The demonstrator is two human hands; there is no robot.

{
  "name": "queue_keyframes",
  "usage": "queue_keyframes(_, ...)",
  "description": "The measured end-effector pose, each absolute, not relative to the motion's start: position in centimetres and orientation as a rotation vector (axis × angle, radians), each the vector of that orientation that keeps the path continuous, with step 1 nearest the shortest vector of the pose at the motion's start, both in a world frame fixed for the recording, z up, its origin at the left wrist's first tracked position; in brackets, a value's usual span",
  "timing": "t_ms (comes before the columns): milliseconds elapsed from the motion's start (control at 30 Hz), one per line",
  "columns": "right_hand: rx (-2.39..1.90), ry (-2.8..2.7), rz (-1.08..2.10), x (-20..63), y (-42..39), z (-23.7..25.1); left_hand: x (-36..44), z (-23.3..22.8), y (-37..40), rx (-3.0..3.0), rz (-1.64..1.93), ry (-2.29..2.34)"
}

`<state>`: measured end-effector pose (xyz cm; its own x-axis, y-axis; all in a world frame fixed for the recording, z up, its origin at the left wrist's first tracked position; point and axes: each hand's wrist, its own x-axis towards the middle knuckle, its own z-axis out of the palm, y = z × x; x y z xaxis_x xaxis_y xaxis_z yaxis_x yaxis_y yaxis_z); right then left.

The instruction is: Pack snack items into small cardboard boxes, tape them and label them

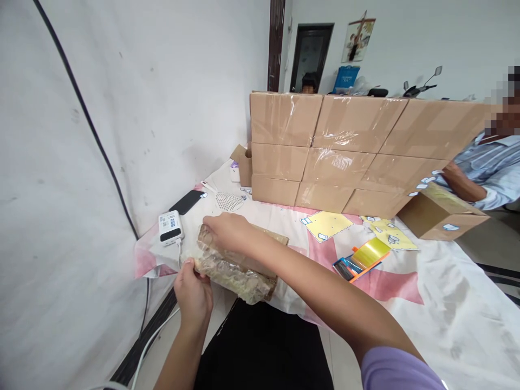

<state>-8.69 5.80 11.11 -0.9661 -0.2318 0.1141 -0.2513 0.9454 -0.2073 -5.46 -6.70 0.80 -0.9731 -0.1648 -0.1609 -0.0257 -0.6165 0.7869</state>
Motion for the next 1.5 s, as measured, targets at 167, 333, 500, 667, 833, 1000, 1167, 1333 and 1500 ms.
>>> queue_keyframes(167,0.348,-3.032,0.314,-8.3,5.8,11.9,-5.0,0.2,-6.4,0.386,-2.758,-1.327)
queue_keyframes(333,0.436,-3.043,0.338,-6.4,5.9,12.8,-4.7,0.0,-6.5,0.301,-2.891,-1.344)
queue_keyframes(500,0.437,-3.071,0.294,-4.5,5.9,13.4,-4.8,0.0,-7.2,0.129,-2.845,-1.556)
queue_keyframes(667,0.484,-3.093,0.256,-4.8,5.6,13.3,-4.8,-0.4,-7.5,0.14,-2.872,-1.708)
queue_keyframes(833,0.463,-3.068,0.417,-6.4,7.5,12.6,-4.0,-1.1,-6.6,0.224,-3.16,-1.278)
queue_keyframes(1000,0.31,-3.011,0.465,-7.3,9.0,12.0,-3.4,-2.6,-6.4,0.31,-3.191,-1.119)
queue_keyframes(1167,0.224,-3.017,0.644,-6.8,9.2,12.6,-2.5,-3.5,-6.8,0.076,-3.338,-1.101)
queue_keyframes(1333,0.086,-2.903,0.962,-2.6,10.0,13.9,-1.0,-3.4,-6.7,0.007,-3.511,-1.081)
queue_keyframes(1500,-0.116,-2.733,1.106,4.1,10.1,11.0,0.7,-3.4,-6.9,-0.139,-3.692,-0.99)
